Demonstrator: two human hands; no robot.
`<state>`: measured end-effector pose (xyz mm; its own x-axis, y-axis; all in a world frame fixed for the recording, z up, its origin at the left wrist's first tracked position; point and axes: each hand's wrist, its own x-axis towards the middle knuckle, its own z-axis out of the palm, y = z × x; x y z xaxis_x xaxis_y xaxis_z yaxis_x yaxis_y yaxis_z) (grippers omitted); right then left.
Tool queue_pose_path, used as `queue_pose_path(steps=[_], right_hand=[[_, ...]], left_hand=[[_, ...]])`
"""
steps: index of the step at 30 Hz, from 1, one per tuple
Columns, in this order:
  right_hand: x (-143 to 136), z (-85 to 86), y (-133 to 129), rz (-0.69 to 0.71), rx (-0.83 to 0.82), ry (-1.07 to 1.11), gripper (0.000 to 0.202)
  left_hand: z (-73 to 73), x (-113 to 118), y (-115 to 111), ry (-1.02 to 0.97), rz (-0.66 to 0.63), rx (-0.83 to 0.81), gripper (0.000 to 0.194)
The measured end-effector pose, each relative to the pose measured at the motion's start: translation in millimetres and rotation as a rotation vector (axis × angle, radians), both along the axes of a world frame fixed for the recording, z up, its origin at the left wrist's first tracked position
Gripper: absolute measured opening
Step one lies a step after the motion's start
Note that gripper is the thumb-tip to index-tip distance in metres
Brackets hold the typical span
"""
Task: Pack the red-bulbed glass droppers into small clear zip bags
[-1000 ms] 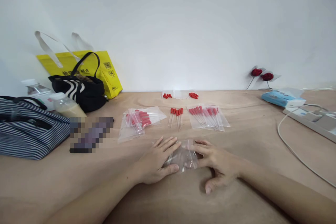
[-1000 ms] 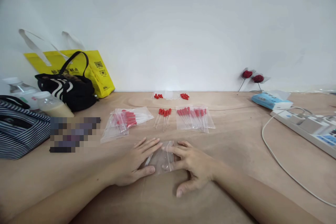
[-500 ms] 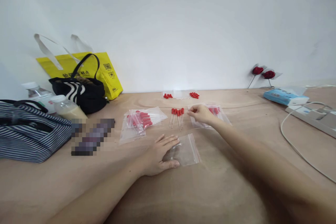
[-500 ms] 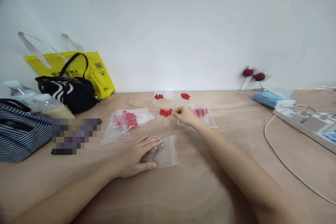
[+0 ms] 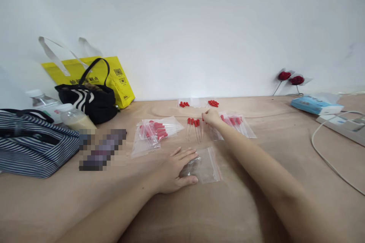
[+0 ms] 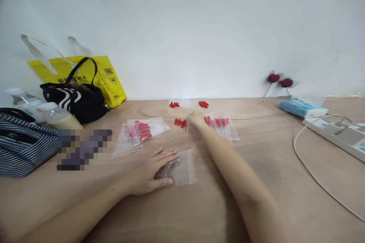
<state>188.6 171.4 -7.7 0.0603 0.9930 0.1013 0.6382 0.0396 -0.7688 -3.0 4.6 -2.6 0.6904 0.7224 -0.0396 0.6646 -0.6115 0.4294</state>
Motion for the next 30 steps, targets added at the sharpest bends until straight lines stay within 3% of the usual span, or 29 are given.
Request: queue_pose_path(steps=[5,7,9,12,16,23,26,30], right_hand=[[40,9.2,-35,-0.074,0.122,0.314,0.015],[58,4.5,-58,-0.123,0.175,0.429,0.020],[71,-4.6,-84,-0.113,0.225,0.733,0.027],[77,-19.4,-116,-0.130,0.190,0.886,0.034],[67,-29.5,-136,-0.124,0.172,0.951,0.038],[45,-27.8,-149,-0.023,0.037,1.087,0.042],[40,-25.3,-158,0.163,-0.069,0.960,0.042],[43,-24.4,-163,0.442,-0.079,0.668,0.034]], left_hand=[[1.4,1,0,0.013,-0.001,-0.002,0.064],[1.5,1,1,0.007,0.004,0.009,0.063],[1.3,1,1,0.001,0.006,0.019,0.062],[1.0,1,1,-0.015,0.000,0.025,0.060],[1.4,1,1,-0.040,-0.002,0.027,0.057],[-0.8,2,1,-0.036,0.015,0.025,0.059],[-1.7,4,2,-0.031,0.031,0.038,0.060],[-0.6,5,1,-0.058,0.052,0.062,0.061]])
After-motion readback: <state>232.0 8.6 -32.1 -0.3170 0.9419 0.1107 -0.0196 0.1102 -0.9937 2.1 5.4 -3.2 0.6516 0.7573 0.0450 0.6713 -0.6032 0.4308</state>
